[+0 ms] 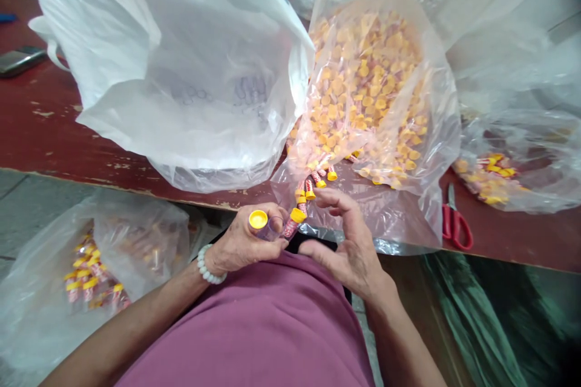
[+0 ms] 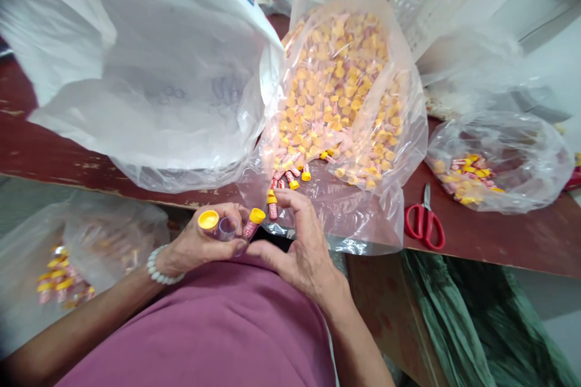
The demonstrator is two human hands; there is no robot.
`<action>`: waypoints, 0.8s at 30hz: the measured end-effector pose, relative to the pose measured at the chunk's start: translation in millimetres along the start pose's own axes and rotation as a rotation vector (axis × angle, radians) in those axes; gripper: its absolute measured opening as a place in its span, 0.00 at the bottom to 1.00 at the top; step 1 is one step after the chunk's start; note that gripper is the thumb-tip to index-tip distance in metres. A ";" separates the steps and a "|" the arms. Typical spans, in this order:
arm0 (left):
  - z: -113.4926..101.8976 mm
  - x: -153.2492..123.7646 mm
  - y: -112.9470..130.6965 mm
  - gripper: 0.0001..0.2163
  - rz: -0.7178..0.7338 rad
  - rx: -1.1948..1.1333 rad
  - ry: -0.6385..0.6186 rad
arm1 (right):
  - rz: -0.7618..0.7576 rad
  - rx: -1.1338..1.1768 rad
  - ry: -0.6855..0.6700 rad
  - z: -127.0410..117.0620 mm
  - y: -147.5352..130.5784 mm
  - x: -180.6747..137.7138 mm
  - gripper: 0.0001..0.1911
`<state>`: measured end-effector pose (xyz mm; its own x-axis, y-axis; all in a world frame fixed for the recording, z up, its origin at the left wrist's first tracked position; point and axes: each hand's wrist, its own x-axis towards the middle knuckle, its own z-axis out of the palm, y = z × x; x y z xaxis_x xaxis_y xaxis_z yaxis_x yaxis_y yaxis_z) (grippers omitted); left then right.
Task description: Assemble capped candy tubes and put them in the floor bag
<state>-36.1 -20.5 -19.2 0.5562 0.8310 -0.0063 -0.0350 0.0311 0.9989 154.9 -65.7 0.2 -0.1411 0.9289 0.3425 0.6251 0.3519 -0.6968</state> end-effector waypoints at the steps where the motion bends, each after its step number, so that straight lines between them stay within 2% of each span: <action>1: -1.0 -0.1 0.4 0.10 -0.011 -0.033 -0.001 | -0.020 -0.025 0.008 3.0 -0.1 -1.0 0.36; 3: -1.4 -0.7 -0.4 0.10 -0.040 -0.088 -0.007 | -0.070 -0.069 -0.013 11.7 -0.3 -3.6 0.41; 6: 1.9 -2.8 -3.5 0.10 -0.103 -0.182 -0.001 | -0.113 -0.125 -0.058 27.4 -0.2 -7.8 0.41; 10: 5.9 -6.1 -8.1 0.10 -0.212 -0.333 0.012 | -0.099 -0.112 0.002 43.7 -1.0 -8.8 0.30; 15: 4.4 -4.6 -11.0 0.10 -0.237 -0.274 0.073 | -0.125 -0.053 0.100 58.5 -3.8 -5.2 0.20; 18: 2.7 -3.0 -11.5 0.09 -0.231 -0.264 0.108 | -0.094 -0.100 0.058 57.2 -4.0 -5.1 0.21; 21: 0.6 -2.4 -12.3 0.10 -0.218 -0.357 0.122 | -0.065 -0.084 -0.062 42.9 4.4 -2.6 0.33; 22: -0.3 -2.3 -12.6 0.11 -0.217 -0.394 0.122 | -0.033 -0.069 -0.051 37.1 10.6 0.1 0.35; 24: -2.1 -1.9 -12.2 0.12 -0.223 -0.458 0.115 | 0.071 -0.098 0.064 28.2 28.4 8.9 0.28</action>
<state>-38.5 -21.3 -31.5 0.4977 0.8312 -0.2477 -0.2998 0.4328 0.8502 149.8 -44.2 -34.3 -0.0467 0.9406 0.3363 0.7044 0.2697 -0.6565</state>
